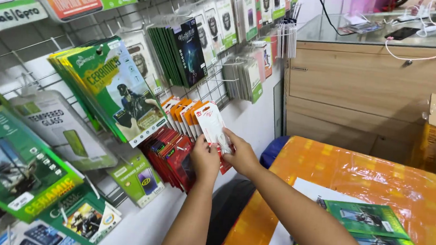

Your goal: The recorder is seen organizing and packing various screen protectors and a white cable into their respective green and white boxes on a yellow surface, subsequently arranging them on a display rack.

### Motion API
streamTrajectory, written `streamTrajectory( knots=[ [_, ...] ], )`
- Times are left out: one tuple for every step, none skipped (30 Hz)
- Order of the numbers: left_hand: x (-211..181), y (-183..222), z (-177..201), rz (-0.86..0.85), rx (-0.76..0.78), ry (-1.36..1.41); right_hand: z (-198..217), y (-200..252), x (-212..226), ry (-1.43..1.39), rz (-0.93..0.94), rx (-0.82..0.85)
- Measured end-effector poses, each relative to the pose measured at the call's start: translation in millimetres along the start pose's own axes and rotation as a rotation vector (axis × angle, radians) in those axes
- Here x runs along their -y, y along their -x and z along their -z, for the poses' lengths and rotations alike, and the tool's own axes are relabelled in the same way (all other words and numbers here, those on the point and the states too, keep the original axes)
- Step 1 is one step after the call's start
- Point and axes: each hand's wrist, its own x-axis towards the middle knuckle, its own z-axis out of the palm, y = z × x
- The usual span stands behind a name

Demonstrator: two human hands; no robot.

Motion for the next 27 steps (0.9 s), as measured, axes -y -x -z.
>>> streamTrajectory(
  knots=[
    [3.3,-3.9,-1.1,0.001,0.011,0.0,-2.5,-4.5,-1.4,0.0,-0.007,-0.009],
    [8.6,-2.6,-0.8,0.003,0.0,-0.002,-6.6,-4.2,-4.0,-0.006,-0.058,-0.017],
    [14.2,-1.1,-0.3,0.005,-0.01,-0.004,-10.8,-3.7,-6.8,-0.013,-0.109,-0.026],
    [16.9,-0.4,0.2,0.017,-0.001,-0.005,-14.6,-3.4,-13.3,-0.011,-0.123,-0.027],
    [19.4,0.4,0.6,0.015,-0.006,-0.03,-18.2,-2.8,-19.8,0.004,-0.091,-0.044],
    [20.6,-0.3,-1.1,0.008,-0.01,-0.052,-19.4,-3.9,-25.9,0.022,-0.054,-0.063],
    [29.5,-1.2,0.0,0.015,-0.001,-0.049,-22.1,-7.0,-28.8,0.027,-0.065,-0.066],
    [38.5,-1.2,1.5,0.009,-0.013,-0.056,-25.3,-9.1,-31.8,0.051,-0.018,-0.062],
    [47.1,-0.7,2.4,0.003,-0.025,-0.063,-27.7,-11.0,-34.8,0.075,0.029,-0.057],
    [53.6,5.7,4.5,0.009,-0.008,-0.057,-33.9,-16.5,-37.6,0.083,0.016,-0.067],
    [59.4,12.7,5.9,0.036,0.023,0.037,-38.8,-21.8,-40.7,0.075,0.035,-0.08],
    [63.8,19.6,2.8,0.063,0.065,0.136,-38.5,-26.5,-44.8,0.073,0.052,-0.104],
    [60.6,34.2,3.8,0.068,0.092,0.146,-38.1,-26.3,-40.8,0.087,0.035,-0.124],
    [56.8,48.5,4.6,-0.033,0.085,0.185,-36.1,-26.1,-36.9,0.062,0.016,-0.131],
    [52.8,62.9,6.2,-0.134,0.077,0.227,-34.0,-25.7,-32.9,0.037,-0.002,-0.139],
    [38.9,72.7,8.1,-0.126,0.103,0.24,-24.7,-22.6,-35.2,0.05,-0.019,-0.16],
    [25.1,82.2,10.9,-0.054,0.133,0.26,-15.7,-19.1,-37.3,0.087,0.036,-0.133],
    [11.7,93.9,15.8,0.023,0.161,0.277,-7.9,-12.5,-39.6,0.123,0.086,-0.1],
    [12.2,99.7,17.1,0.037,0.186,0.286,12.3,-7.6,-51.2,0.136,0.064,-0.116],
    [13.3,108.2,20.0,0.148,0.25,0.363,31.1,1.1,-62.9,0.243,0.136,-0.063],
    [14.9,116.5,23.3,0.26,0.313,0.439,49.4,10.8,-74.6,0.348,0.206,-0.005],
    [20.7,128.9,23.9,0.286,0.329,0.442,82.3,27.0,-88.3,0.354,0.176,-0.005],
    [27.1,141.6,24.7,0.38,0.437,0.524,114.8,44.2,-101.8,0.424,0.063,0.105],
    [34.3,156.4,29.6,0.479,0.536,0.6,142.3,63.7,-115.9,0.48,-0.051,0.224],
    [26.5,170.0,30.9,0.511,0.543,0.597,174.4,84.3,-115.0,0.475,-0.081,0.232],
    [18.9,185.6,35.9,0.678,0.633,0.626,202.1,108.1,-115.9,0.569,-0.253,0.276],
    [11.5,201.0,40.1,0.849,0.718,0.653,230.3,132.1,-117.3,0.662,-0.424,0.325]
  ],
)
